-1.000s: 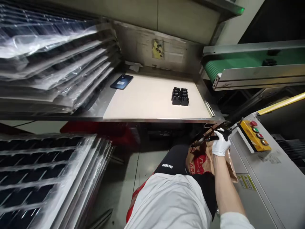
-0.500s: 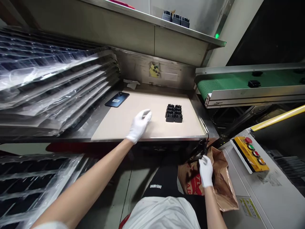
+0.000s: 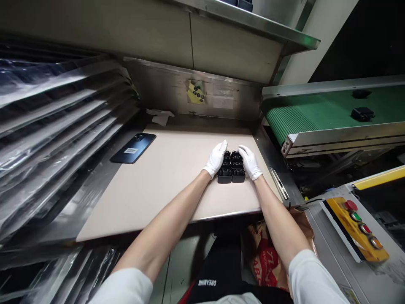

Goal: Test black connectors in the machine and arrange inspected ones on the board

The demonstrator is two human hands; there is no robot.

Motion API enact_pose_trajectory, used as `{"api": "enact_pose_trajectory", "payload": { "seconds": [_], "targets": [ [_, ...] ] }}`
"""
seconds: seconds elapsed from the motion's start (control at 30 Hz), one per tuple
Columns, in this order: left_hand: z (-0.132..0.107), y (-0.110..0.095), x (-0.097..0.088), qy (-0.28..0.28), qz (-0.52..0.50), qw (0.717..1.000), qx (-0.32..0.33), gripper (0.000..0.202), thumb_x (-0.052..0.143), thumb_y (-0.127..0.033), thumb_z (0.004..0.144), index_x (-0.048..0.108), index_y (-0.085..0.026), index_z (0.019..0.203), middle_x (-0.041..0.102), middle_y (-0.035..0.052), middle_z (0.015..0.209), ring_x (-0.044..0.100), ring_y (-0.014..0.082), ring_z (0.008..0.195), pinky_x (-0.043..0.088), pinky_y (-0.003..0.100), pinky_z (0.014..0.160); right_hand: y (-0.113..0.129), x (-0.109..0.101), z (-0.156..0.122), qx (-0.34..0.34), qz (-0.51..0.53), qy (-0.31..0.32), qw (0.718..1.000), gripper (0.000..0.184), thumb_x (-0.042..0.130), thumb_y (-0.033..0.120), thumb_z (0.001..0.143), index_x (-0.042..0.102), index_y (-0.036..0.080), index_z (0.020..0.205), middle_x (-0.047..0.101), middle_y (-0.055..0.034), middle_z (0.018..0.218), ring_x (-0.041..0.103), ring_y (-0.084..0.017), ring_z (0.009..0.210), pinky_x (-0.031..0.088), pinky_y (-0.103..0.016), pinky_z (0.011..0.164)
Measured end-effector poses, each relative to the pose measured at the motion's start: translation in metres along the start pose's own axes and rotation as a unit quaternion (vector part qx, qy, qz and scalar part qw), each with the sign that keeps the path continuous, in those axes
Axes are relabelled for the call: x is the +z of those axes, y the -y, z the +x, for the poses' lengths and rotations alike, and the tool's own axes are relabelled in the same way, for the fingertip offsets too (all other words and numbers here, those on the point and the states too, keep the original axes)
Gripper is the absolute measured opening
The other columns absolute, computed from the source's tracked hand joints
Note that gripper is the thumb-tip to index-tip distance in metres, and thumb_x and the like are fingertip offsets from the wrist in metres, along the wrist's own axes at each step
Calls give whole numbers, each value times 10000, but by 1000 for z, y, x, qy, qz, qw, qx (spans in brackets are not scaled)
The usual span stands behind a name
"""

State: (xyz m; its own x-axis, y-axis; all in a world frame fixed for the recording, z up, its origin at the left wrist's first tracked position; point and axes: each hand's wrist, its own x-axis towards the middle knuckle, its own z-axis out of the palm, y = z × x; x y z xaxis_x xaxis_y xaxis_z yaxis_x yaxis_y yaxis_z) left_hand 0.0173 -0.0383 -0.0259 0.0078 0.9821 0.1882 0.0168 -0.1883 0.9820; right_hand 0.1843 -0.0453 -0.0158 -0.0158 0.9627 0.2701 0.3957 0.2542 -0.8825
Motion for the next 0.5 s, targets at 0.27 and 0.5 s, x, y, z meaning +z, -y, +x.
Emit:
{"api": "enact_pose_trajectory", "payload": {
  "seconds": [0.27,0.5],
  "targets": [
    [-25,-6,-5,37,-14,999,-30,553,502,-727,967,658,-197,931,702,69,994,644,247,1012,484,381,994,-6,6,-13,24,62,52,996,396,607,538,944,767,185,1024,799,-65,1090,700,-233,1085,526,-384,1068],
    [-40,-19,-10,46,13,998,-38,674,544,-798,884,708,-181,1099,723,128,1262,627,320,1243,414,442,1165,10,7,-41,40,19,22,999,333,587,447,947,765,187,1054,799,-79,1159,725,-220,1110,536,-373,1095]
  ]
}}
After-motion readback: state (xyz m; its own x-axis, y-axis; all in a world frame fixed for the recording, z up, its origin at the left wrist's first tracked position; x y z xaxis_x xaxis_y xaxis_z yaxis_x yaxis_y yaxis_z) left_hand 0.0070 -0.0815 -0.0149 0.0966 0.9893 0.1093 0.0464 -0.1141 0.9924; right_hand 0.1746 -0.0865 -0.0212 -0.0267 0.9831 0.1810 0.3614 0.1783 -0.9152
